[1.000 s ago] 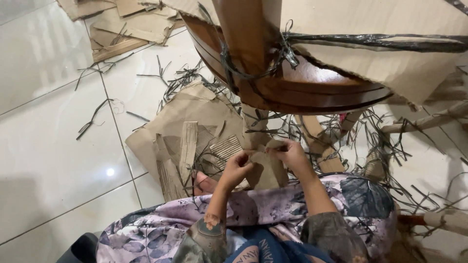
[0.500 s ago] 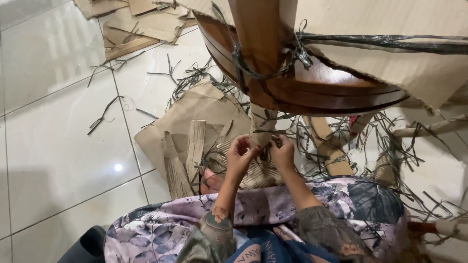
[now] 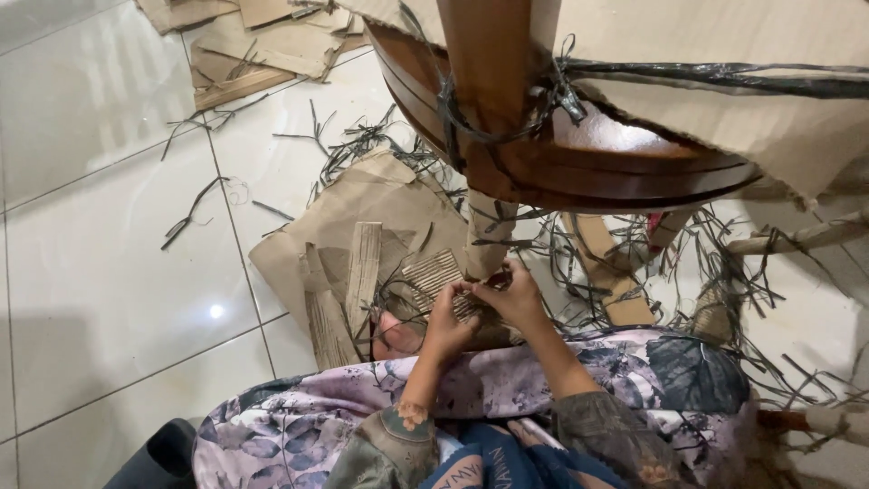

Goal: Wrapping the legs of a wooden chair with cardboard and securing them with plastic ties for protection.

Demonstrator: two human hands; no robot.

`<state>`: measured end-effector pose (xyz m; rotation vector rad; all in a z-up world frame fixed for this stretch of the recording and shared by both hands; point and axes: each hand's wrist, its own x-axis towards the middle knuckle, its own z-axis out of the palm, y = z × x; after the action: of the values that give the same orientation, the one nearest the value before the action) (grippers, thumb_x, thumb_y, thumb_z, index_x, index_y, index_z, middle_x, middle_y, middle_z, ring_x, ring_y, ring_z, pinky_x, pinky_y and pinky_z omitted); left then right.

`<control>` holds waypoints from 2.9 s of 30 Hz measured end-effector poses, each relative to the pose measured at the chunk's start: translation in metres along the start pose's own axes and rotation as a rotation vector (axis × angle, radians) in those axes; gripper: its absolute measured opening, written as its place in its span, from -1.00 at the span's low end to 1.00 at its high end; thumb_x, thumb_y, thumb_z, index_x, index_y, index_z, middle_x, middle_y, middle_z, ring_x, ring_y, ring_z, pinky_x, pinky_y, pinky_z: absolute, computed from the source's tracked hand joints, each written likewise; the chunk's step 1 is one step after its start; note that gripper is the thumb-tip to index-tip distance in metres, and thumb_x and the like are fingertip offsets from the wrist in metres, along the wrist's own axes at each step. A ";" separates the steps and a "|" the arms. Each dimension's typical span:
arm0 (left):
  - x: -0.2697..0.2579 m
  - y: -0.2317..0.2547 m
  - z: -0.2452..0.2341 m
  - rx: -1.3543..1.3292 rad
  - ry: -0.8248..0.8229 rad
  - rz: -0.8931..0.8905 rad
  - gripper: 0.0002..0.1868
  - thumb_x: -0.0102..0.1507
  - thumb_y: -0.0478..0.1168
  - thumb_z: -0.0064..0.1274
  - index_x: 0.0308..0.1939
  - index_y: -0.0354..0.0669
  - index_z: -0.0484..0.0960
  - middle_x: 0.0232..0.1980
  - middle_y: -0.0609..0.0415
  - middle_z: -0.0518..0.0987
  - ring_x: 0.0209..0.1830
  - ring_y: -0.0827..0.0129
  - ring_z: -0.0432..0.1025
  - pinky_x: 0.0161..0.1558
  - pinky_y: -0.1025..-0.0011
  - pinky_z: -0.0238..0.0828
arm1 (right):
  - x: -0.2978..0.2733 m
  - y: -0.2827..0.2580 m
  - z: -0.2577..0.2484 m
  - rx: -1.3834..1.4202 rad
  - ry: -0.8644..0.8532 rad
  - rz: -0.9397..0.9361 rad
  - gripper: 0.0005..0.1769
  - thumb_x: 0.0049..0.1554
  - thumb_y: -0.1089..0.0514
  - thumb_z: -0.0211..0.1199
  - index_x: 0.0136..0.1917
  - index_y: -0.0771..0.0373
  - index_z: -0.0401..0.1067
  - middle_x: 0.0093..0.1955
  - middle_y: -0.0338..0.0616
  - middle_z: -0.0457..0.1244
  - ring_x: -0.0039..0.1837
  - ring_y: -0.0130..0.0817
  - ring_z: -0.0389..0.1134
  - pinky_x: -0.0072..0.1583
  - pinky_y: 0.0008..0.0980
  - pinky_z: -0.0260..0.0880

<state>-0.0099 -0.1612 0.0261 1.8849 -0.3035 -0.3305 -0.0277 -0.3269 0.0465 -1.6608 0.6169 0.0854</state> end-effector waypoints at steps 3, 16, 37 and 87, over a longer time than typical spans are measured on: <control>0.006 -0.015 0.003 0.012 0.141 -0.023 -0.74 0.15 -0.32 0.27 -0.10 0.02 0.65 -0.17 0.11 0.70 0.00 0.27 0.60 0.02 0.29 0.51 | 0.015 0.020 -0.004 0.058 -0.059 0.024 -0.07 -0.10 0.00 0.60 0.43 0.34 0.29 0.07 0.16 0.40 0.14 0.00 0.46 0.14 -0.02 0.49; 0.028 0.038 -0.002 0.147 0.351 0.036 -0.61 0.13 -0.31 0.29 0.03 -0.18 0.58 -0.07 -0.15 0.64 0.02 -0.06 0.56 0.07 0.01 0.48 | -0.033 -0.047 -0.024 0.024 0.451 -0.211 -0.84 0.16 0.19 0.35 -0.02 0.27 0.66 -0.10 0.09 0.46 0.03 -0.21 0.48 0.13 -0.21 0.49; 0.066 0.002 0.013 -0.559 0.193 -0.141 -0.72 0.23 -0.29 0.25 0.03 -0.19 0.67 -0.22 0.10 0.62 -0.22 0.43 0.51 -0.07 0.43 0.50 | 0.020 -0.010 -0.005 0.092 0.022 -0.329 -0.57 0.07 0.11 0.50 0.10 0.45 0.56 -0.01 0.33 0.40 -0.04 0.01 0.42 -0.05 -0.01 0.43; 0.017 0.057 0.000 -0.079 0.195 0.123 -0.93 0.16 -0.20 0.40 -0.31 0.02 0.80 -0.43 0.19 0.70 -0.41 0.47 0.57 -0.30 0.50 0.50 | -0.007 -0.007 -0.048 -0.365 0.266 -0.169 -0.86 0.03 -0.01 0.43 -0.10 -0.07 0.68 -0.36 -0.16 0.42 -0.14 -0.22 0.46 -0.03 -0.29 0.43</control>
<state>0.0032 -0.1865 0.0787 1.7959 -0.2690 -0.0739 -0.0443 -0.3688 0.0646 -2.0929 0.6866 -0.1565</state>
